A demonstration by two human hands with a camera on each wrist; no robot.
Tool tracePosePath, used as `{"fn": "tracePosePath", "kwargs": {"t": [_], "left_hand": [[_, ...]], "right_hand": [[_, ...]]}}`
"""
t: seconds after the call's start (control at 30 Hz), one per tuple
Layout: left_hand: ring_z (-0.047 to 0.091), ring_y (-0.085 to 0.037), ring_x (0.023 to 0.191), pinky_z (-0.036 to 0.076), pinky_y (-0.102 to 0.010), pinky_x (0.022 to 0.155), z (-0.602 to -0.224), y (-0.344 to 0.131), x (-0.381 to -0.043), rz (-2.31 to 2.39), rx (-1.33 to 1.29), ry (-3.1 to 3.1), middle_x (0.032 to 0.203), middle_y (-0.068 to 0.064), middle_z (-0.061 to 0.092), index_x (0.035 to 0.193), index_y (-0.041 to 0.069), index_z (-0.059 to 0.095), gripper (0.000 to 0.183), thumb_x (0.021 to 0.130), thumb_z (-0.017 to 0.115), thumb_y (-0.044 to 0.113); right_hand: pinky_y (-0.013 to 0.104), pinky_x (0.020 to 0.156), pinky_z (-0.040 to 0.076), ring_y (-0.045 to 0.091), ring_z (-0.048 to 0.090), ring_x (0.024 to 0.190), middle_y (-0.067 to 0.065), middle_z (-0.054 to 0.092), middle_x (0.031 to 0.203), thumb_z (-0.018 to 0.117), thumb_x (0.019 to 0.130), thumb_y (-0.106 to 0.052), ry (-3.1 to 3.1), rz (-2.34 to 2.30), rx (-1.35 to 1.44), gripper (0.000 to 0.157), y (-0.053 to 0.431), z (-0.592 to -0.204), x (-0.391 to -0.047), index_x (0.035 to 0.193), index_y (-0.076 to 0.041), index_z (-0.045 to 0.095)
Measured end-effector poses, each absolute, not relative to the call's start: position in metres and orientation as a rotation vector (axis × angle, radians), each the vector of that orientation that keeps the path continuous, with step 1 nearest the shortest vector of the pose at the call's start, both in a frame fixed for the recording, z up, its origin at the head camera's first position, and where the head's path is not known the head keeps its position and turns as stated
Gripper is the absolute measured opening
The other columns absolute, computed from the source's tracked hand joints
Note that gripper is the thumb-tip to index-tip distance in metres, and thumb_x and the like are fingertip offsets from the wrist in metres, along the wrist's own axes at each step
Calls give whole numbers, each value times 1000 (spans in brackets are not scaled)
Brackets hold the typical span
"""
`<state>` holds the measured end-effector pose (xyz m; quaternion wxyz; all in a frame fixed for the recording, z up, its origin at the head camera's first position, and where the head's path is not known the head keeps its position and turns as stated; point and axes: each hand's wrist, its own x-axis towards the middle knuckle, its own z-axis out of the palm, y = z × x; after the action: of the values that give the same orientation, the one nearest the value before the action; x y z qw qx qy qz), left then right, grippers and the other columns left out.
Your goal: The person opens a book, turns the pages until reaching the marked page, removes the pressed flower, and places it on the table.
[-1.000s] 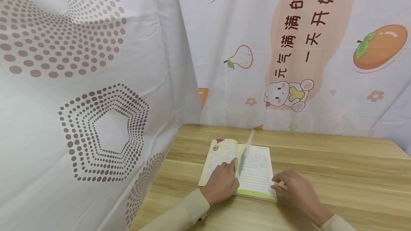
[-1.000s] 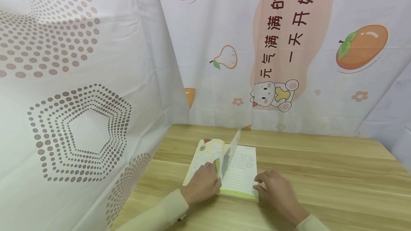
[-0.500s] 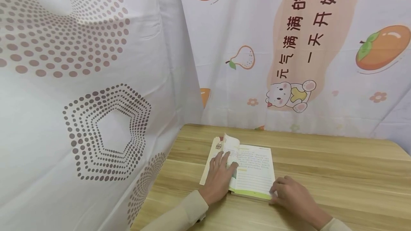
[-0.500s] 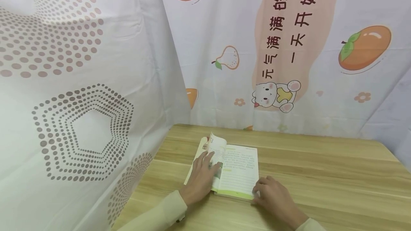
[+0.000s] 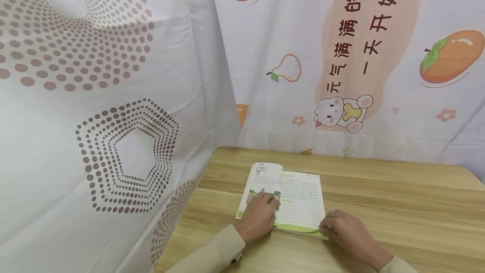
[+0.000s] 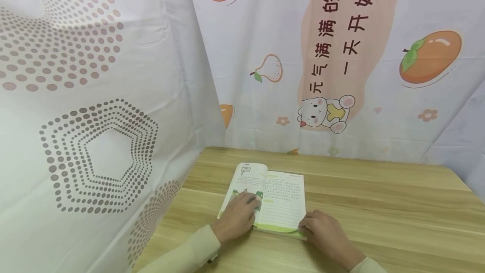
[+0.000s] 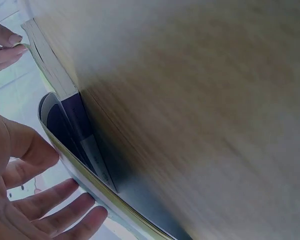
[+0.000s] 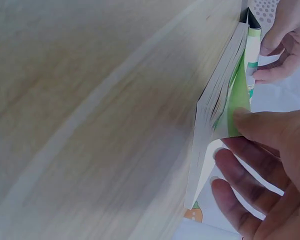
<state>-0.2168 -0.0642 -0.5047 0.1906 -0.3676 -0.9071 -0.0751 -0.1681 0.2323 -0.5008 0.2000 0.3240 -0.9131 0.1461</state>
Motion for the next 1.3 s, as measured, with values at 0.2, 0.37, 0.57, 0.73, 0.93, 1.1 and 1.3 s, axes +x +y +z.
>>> {"fn": "tracePosePath", "kwargs": {"t": [0.2, 0.37, 0.57, 0.73, 0.93, 1.1, 1.3], "left_hand": [[64, -24, 110, 43, -48, 110, -507, -63, -218, -203, -1068, -2504, 116, -6, 69, 105, 11, 73, 17, 91, 63, 12], [61, -25, 111, 44, -47, 109, -506, -61, -214, -135, -1040, -2557, 117, -7, 68, 107, 10, 72, 25, 94, 67, 31], [57, -21, 106, 49, -34, 96, -508, -57, -211, 0, -1024, -2598, 118, -6, 63, 113, 10, 69, 64, 91, 62, 70], [51, -18, 93, 48, -32, 85, -509, -54, -210, 44, -1040, -2581, 104, -2, 59, 100, 15, 67, 68, 85, 56, 81], [46, -16, 85, 46, -28, 75, -507, -53, -210, 78, -1058, -2578, 96, -1, 54, 96, 16, 66, 64, 89, 55, 78], [48, -15, 85, 47, -32, 83, -509, -54, -214, 84, -1070, -2535, 97, -1, 57, 89, 18, 63, 55, 94, 53, 72], [57, -19, 93, 49, -34, 85, -509, -54, -215, 51, -1034, -2543, 105, -5, 65, 97, 16, 70, 43, 100, 55, 56]], "right_hand": [[22, 56, 47, -1, 51, 71, -16, 68, 79, 91, 68, -8, -2488, 407, 900, 24, 233, -502, -168, 78, -25, 76], [20, 54, 45, -2, 50, 69, -16, 67, 76, 93, 64, -10, -2434, 394, 891, 26, 232, -502, -168, 74, -25, 75], [18, 52, 43, -2, 50, 68, -17, 67, 75, 95, 57, -6, -2359, 383, 857, 33, 230, -500, -167, 72, -25, 74], [17, 51, 41, -5, 46, 67, -20, 64, 74, 95, 56, -4, -2362, 421, 821, 36, 229, -498, -166, 72, -27, 73], [15, 53, 43, -6, 49, 67, -17, 66, 76, 96, 58, -7, -2361, 466, 771, 34, 230, -497, -166, 73, -27, 72], [12, 52, 38, -9, 46, 63, -16, 67, 79, 96, 62, -9, -2335, 535, 709, 32, 231, -498, -166, 77, -26, 72], [19, 47, 36, -9, 39, 58, -15, 60, 77, 94, 69, -16, -2464, 576, 524, 31, 231, -496, -164, 88, -20, 71]]}}
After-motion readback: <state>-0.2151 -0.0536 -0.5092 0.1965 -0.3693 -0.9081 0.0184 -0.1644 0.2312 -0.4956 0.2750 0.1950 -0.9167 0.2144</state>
